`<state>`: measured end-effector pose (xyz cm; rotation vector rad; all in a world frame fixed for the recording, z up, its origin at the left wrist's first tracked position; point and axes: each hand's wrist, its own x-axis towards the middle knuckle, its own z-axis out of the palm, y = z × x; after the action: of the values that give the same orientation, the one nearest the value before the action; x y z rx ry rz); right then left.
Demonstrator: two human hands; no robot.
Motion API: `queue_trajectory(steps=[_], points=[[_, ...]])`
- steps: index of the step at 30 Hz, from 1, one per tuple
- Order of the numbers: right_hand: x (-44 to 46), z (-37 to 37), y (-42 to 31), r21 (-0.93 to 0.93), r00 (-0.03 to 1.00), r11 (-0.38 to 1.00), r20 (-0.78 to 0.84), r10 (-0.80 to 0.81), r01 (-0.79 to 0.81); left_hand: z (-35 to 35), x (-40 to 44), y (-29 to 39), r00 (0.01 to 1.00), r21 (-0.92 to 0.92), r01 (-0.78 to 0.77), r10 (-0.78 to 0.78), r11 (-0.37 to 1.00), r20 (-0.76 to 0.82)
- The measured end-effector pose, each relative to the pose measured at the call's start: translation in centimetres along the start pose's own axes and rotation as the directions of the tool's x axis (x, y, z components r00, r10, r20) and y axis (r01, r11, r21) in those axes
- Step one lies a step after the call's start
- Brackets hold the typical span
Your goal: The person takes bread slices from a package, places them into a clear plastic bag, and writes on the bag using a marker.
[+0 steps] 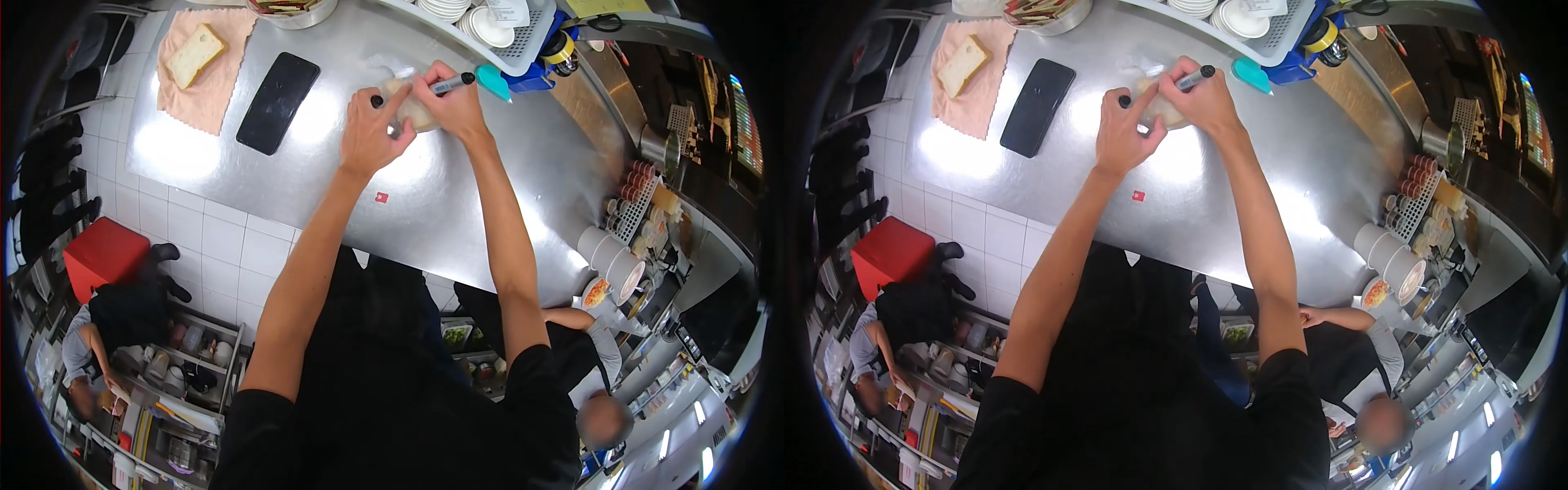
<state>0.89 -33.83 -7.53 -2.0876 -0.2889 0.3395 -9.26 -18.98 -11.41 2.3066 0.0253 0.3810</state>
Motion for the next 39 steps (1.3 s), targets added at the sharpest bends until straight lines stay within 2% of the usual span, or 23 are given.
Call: queue_trajectory(steps=[2, 5, 8, 14, 17, 20, 23, 26, 29, 30, 33, 36, 39], points=[[-0.1, -0.4, 0.0, -0.076, 0.999, 0.997, 0.045, -0.016, 0.020, -0.1, 0.0, 0.1, 1.000, 0.008, -0.003, 0.003, 1.000, -0.004], [-0.2, -0.4, 0.5, 0.024, 0.998, 0.998, -0.011, -0.060, 0.060, -0.3, 0.0, 0.1, 1.000, 0.014, -0.007, 0.007, 1.000, 0.002], [-0.2, -0.5, -0.3, 0.015, 0.998, 0.999, -0.045, -0.044, 0.045, -0.2, 0.0, 0.0, 1.000, 0.019, -0.007, 0.007, 1.000, 0.008], [-0.1, -0.9, -1.2, -0.117, 0.997, 0.990, 0.026, -0.077, 0.080, -0.2, 0.0, -0.1, 1.000, 0.022, -0.010, 0.010, 1.000, 0.015], [-0.2, -1.1, -0.8, -0.209, 0.999, 0.977, 0.022, -0.041, 0.044, 0.0, 0.0, -0.2, 1.000, 0.020, -0.008, 0.007, 1.000, 0.022], [-0.8, -1.0, -0.8, -0.161, 0.998, 0.987, 0.063, -0.007, 0.017, 0.1, -0.2, -0.4, 1.000, 0.003, -0.004, 0.004, 1.000, 0.015], [-1.1, -0.6, -0.7, 0.169, 0.991, 0.985, -0.123, 0.049, -0.028, -0.1, -0.4, -0.5, 1.000, -0.078, 0.005, -0.007, 0.997, -0.021], [-1.0, -1.6, -1.4, 0.180, 0.926, 0.984, -0.372, 0.061, 0.008, -0.3, -0.2, -0.1, 0.999, -0.105, -0.016, 0.012, 0.994, -0.039], [-1.8, -2.0, -2.2, 0.122, 0.936, 0.989, -0.349, -0.040, 0.088, 0.3, 0.8, 0.8, 0.996, -0.038, -0.079, 0.077, 0.996, -0.047], [-2.2, -2.0, -2.3, 0.165, 0.950, 0.984, -0.312, -0.018, 0.072, 0.8, 1.0, 1.0, 0.993, -0.004, -0.105, 0.105, 0.994, -0.050], [-3.0, -2.3, -2.3, 0.282, 0.980, 0.959, -0.193, 0.039, 0.018, 2.3, 1.5, 1.1, 0.998, 0.087, -0.035, 0.040, 0.996, -0.053], [-2.9, -1.1, -2.3, 0.620, 0.987, 0.781, -0.157, 0.034, 0.072, 1.8, 1.1, 1.2, 0.998, 0.043, 0.040, -0.042, 0.998, 0.047], [-2.5, -0.2, -2.0, 0.643, 0.997, 0.763, -0.076, -0.017, 0.063, 0.8, 0.7, 0.7, 0.995, -0.079, 0.079, -0.073, 0.994, 0.074]])
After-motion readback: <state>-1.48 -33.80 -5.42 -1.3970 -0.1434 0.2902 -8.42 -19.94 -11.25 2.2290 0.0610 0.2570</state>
